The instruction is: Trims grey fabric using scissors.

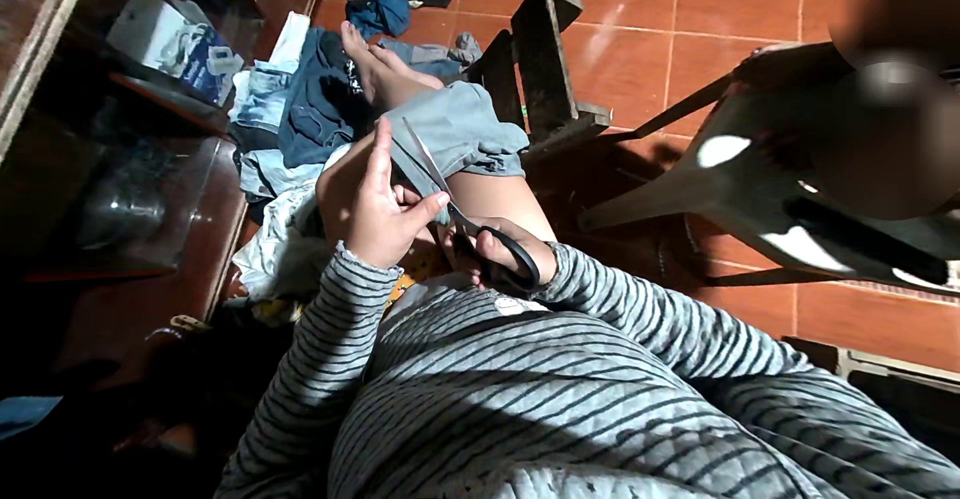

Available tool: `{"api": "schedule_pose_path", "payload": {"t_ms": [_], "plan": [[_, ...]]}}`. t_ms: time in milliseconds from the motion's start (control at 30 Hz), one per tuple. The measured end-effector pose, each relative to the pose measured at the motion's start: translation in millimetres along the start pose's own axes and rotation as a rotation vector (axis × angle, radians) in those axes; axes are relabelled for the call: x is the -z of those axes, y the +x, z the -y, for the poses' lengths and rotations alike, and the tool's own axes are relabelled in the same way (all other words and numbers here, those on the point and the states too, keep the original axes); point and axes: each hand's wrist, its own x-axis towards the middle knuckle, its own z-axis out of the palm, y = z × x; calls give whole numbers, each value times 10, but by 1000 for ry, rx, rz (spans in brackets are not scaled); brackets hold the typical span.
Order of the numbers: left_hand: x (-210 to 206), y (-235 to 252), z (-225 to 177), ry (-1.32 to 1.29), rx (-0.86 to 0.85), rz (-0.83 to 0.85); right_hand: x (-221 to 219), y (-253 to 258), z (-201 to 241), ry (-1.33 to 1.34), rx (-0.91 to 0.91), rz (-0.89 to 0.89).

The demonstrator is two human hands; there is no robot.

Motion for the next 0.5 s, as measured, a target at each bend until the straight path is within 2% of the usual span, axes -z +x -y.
{"api": "schedule_pose_path", "payload": {"t_ms": [167,300,500], "plan": [[-34,0,2,7,-8,-20,-13,-24,-13,-10,37,-28],[-40,-10,29,23,-5,-26,-35,-56,-28,-21,-17,-97],[-21,-46,-8,-18,25,28,70,-56,-62,-49,46,-16]]}}
